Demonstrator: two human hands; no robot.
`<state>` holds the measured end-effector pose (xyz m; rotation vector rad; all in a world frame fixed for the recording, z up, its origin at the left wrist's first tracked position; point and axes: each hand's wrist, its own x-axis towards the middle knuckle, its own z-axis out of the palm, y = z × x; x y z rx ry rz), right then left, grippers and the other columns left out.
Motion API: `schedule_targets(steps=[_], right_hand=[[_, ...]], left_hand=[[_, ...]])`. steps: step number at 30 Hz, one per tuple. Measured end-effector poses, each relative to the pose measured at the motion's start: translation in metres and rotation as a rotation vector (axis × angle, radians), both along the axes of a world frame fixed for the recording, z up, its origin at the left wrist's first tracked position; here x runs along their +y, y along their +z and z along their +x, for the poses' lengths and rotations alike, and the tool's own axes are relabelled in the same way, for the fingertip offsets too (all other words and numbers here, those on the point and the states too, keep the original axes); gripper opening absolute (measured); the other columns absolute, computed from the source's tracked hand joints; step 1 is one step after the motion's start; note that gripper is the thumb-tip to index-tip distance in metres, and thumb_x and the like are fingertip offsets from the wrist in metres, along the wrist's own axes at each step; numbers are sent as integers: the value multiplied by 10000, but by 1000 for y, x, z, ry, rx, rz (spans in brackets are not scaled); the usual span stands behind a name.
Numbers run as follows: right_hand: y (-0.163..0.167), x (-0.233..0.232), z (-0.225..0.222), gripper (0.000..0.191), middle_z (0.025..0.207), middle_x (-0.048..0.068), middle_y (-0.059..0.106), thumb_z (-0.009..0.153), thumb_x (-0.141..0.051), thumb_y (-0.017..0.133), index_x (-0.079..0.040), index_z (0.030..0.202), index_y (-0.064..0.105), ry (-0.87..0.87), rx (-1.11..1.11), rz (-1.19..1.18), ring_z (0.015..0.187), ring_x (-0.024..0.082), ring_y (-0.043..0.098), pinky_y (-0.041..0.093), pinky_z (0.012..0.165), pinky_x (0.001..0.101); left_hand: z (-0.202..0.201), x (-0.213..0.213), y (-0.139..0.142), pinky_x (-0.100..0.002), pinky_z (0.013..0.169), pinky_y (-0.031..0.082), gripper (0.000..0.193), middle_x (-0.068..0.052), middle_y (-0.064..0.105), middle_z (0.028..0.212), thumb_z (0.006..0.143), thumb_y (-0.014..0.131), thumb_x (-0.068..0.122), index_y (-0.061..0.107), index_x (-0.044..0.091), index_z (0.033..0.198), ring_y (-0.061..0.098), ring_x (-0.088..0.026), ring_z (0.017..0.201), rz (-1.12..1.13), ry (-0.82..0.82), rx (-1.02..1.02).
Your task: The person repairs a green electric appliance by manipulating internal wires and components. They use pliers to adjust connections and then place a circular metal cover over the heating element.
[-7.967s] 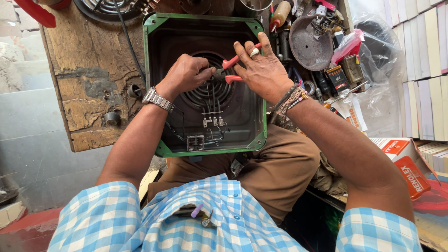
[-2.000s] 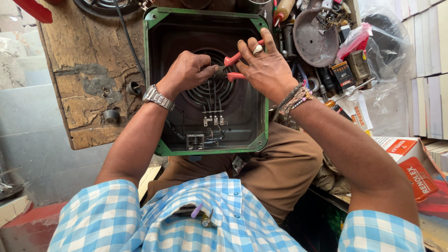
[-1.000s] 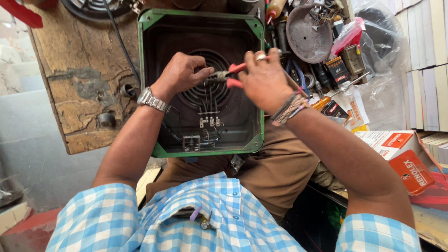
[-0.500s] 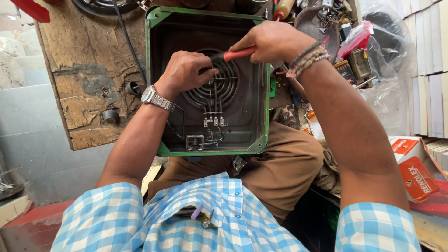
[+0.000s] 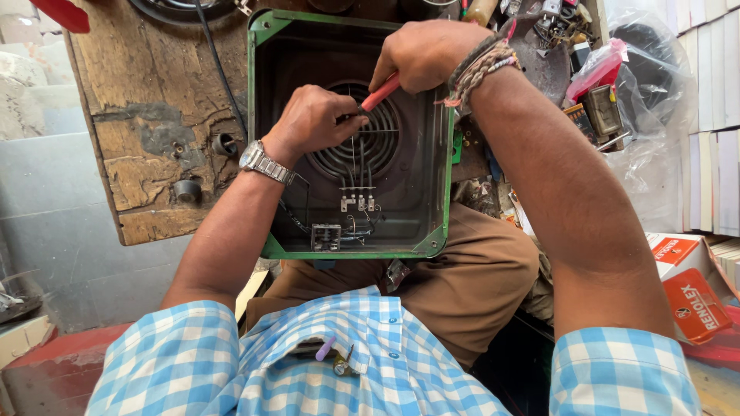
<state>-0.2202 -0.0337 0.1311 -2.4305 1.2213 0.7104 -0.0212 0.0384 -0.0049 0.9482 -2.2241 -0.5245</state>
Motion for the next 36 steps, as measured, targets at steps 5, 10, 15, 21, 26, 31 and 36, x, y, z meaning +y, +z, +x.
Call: schedule_targets(steps=[5, 10, 15, 21, 26, 31, 36], right_hand=[[-3, -1, 2, 592, 1104, 68, 761, 795, 28, 609, -344, 1232, 755, -1, -25, -4, 991, 299, 716, 575, 850, 434], [-4, -4, 8, 527, 1111, 63, 763, 833, -24, 613, -362, 1204, 772, 24, 1, 26, 1006, 307, 716, 575, 853, 441], [-5, -2, 13, 428, 1108, 55, 761, 863, -104, 645, -359, 1181, 777, 19, 47, 12, 1014, 298, 713, 573, 849, 442], [-6, -3, 12, 489, 1104, 39, 762, 856, -72, 651, -382, 1219, 758, 39, 54, 3, 1000, 296, 718, 578, 838, 436], [-5, 4, 15, 428, 1089, 42, 765, 909, -130, 659, -400, 1228, 751, 37, 82, -54, 979, 292, 728, 578, 838, 428], [5, 6, 18, 383, 1069, 78, 761, 938, -183, 644, -408, 1229, 753, 15, 128, -28, 983, 312, 723, 577, 839, 437], [2, 5, 3, 509, 1097, 89, 745, 857, -58, 609, -359, 1240, 754, -28, 34, 31, 1015, 327, 703, 570, 857, 457]], left_hand=[[-1, 1, 0, -387, 516, 483, 206, -89, 661, 623, 906, 829, 259, 767, 69, 853, 647, -273, 553, 43, -1, -28], [-1, 1, 4, -375, 527, 501, 175, -95, 678, 653, 889, 817, 240, 793, 76, 945, 663, -271, 570, 41, -12, 25], [0, 0, 4, -377, 529, 504, 176, -93, 679, 646, 889, 818, 245, 792, 75, 928, 660, -272, 562, 44, -6, 2], [0, 0, 2, -383, 516, 489, 189, -100, 660, 622, 889, 836, 254, 785, 72, 885, 645, -281, 551, 47, -1, -12], [-3, 0, 0, -372, 508, 493, 201, -80, 670, 617, 896, 827, 268, 780, 73, 878, 650, -251, 529, 131, 9, -33], [-1, 1, 2, -371, 528, 507, 202, -84, 676, 635, 880, 833, 275, 786, 79, 891, 660, -258, 557, 80, 4, -10], [-1, 1, 7, -378, 508, 491, 216, -92, 665, 613, 876, 834, 286, 793, 74, 884, 645, -270, 532, 95, 9, -18]])
